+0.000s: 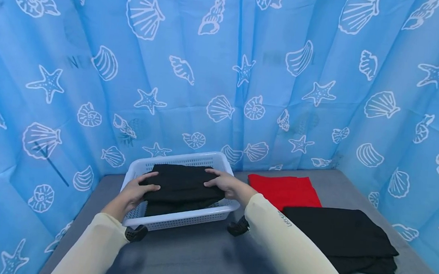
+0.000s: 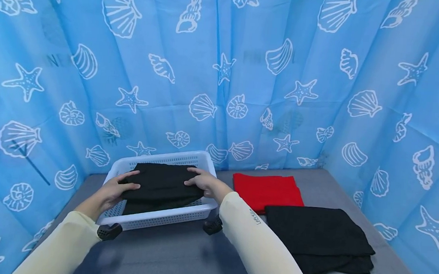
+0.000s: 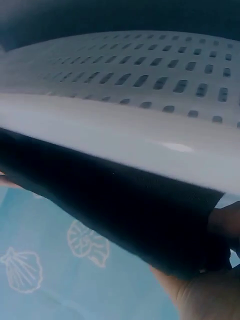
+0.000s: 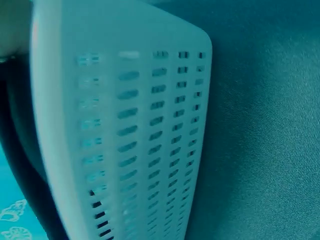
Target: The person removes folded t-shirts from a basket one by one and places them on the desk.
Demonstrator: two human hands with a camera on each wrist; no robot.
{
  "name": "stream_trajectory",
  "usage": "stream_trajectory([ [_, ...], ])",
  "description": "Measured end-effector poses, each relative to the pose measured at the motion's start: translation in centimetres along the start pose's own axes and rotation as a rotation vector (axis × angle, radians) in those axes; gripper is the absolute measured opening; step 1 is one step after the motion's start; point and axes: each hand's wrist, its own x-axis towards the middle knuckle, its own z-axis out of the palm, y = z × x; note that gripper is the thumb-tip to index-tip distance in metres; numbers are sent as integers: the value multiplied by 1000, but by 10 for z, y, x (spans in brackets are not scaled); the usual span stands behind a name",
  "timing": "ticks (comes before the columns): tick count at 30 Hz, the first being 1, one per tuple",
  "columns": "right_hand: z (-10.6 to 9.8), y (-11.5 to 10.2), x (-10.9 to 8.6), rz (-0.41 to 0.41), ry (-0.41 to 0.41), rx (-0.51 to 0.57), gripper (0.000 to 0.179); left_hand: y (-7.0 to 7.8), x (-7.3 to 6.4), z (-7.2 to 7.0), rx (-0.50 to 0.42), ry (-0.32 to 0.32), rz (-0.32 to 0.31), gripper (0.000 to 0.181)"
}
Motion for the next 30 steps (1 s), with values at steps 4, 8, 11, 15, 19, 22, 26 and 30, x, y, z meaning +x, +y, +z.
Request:
stream_trajectory([
  [4,-9,1,-9,-28,-24,41,62,5,-6,4,-12,-15,17,68],
  [8,-16,1,-20,-64,-17,43,63,11,-13,9,-10,-36,49,68],
  [11,-20,1,-28,-88,-8,45,63,15,-18,12,-1,-47,69,67],
  [15,-25,1,-37,-115,3,18,61,19,-23,17,-13,-58,78,67],
  [19,-31,0,-45,-143,9,-25,61,24,-31,24,-42,-57,83,66],
  [22,-37,0,-52,-145,-1,-24,62,29,-37,30,-33,-41,92,65],
  [26,-43,2,-62,-138,-8,-10,62,34,-46,38,-4,-22,111,62],
  [30,-50,7,-74,-167,4,-46,62,36,-53,47,9,-22,137,61],
])
